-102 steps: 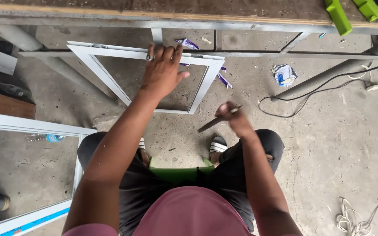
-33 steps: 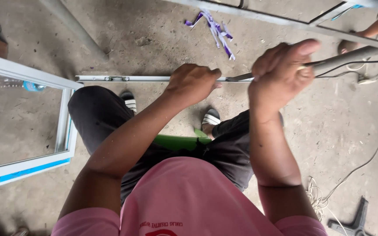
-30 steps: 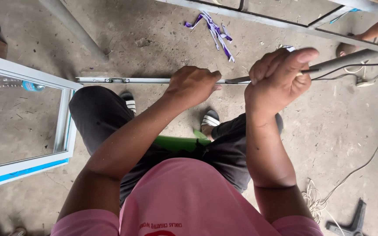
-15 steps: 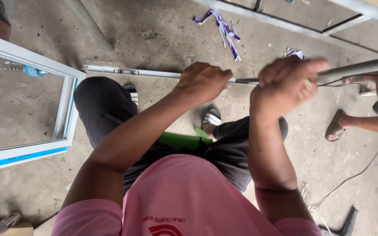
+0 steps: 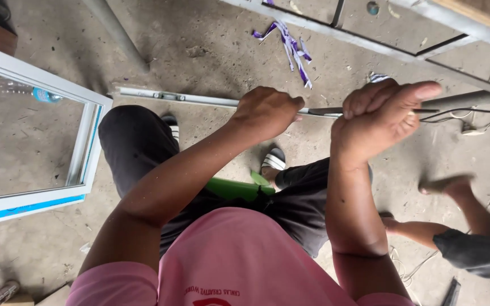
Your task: Smoothing and adjusting the edges of an aluminum window frame using a hand tool.
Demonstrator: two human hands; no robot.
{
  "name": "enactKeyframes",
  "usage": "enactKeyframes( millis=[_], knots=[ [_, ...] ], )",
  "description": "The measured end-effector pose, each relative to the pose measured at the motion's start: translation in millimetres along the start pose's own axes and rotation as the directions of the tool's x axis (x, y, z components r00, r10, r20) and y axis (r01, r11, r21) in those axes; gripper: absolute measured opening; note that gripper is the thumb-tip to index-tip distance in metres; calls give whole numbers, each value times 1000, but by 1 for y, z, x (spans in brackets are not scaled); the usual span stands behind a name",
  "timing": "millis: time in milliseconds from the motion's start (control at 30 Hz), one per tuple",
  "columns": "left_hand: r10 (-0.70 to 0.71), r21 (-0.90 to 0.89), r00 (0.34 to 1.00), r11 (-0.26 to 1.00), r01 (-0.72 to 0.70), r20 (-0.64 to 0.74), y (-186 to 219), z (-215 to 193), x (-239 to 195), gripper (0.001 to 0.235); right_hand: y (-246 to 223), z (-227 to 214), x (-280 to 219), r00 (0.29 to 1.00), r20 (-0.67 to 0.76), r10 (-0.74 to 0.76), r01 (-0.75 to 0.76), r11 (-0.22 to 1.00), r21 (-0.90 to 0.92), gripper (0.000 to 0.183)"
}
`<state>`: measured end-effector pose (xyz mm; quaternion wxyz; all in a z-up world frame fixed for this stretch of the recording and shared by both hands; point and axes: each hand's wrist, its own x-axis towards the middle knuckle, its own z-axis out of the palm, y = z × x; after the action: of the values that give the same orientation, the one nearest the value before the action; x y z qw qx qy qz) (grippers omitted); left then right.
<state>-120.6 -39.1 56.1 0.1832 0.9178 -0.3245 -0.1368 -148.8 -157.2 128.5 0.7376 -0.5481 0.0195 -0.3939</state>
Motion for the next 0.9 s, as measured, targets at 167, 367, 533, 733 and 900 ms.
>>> enactKeyframes(
  millis=[167, 367, 533, 733, 900],
  knots=[
    [-7, -20, 1000, 1000, 8, 3, 0, -4, -3, 21, 1, 3, -2, 1000, -5, -25, 25, 1000, -5, 55],
    [38, -1, 994, 999, -38, -106, -5, 11, -1, 24, 1, 4, -2, 1000, 5, 13, -13, 1000, -23, 58],
    [43, -4, 983, 999, -44, -180, -9, 22, 2, 25, -1, -6, -1, 999, 36, 21, -22, 999, 26, 59],
    [71, 17, 973, 997, -69, -220, -9, 23, 3, 28, 1, -14, -1, 995, 97, -36, 29, 997, 66, 58],
    [33, 26, 990, 999, -29, -135, -5, 16, -2, 17, 0, -15, -4, 998, 51, -34, 31, 997, 76, 59]
  ],
)
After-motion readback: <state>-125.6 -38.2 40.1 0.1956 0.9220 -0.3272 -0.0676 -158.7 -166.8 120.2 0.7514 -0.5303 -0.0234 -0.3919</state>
